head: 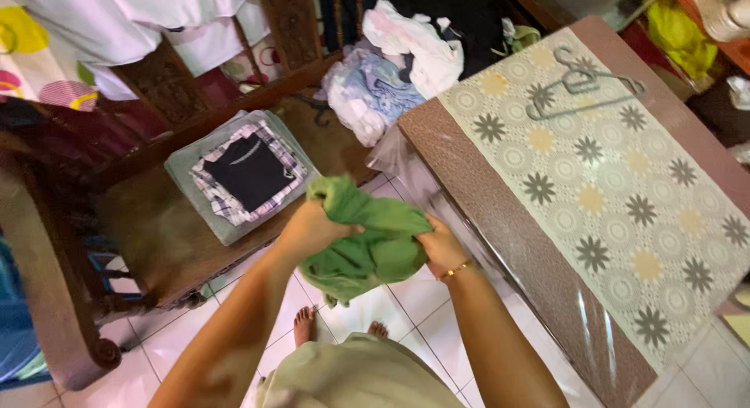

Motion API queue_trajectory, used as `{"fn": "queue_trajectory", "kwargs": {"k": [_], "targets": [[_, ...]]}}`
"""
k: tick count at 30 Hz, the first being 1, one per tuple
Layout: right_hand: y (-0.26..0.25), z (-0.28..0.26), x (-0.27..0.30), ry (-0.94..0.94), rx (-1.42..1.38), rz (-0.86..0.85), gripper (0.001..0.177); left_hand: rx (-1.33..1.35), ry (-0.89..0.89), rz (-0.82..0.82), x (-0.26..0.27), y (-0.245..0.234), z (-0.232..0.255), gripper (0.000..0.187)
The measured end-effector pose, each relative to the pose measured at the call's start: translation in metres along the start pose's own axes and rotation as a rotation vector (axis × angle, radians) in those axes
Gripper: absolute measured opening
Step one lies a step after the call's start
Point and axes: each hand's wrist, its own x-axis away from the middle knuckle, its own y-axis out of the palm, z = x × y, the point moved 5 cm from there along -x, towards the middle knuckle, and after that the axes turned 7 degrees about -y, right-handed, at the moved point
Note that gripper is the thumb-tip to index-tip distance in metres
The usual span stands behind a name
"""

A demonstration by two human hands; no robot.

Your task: The person moves a dark shirt onto a pile, then picks up a green t-shirt, spreads it across a table, and folds it.

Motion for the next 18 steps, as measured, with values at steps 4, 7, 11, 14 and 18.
{"fn": "queue_trajectory", "kwargs": {"k": [4,7,11,14,18], "targets": [[0.043,-0.03,0.027,0.157,-0.491,-0.156,0.039,-0.349,-0.162,0.267,-0.02,0.001,-0.051,0.041],[0.051,-0.039,0.036,0.238,-0.386,-0.176,0.044,0.264,-0.225,0.255,-0.054,0.012,-0.091,0.037],[0.029,-0.025,0.022,0.03,0.73,-0.145,0.041,1.287,-0.399,-0.135,-0.051,0.022,-0.093,0.038],[0.014,-0.014,0.016,-0.143,1.289,0.039,0.043,1.334,-0.278,-0.299,-0.018,0.032,-0.062,0.042],[-0.006,0.024,0.007,0.257,0.532,0.052,0.035,0.689,-0.084,-0.311,0.001,0.024,-0.045,0.051]]}}
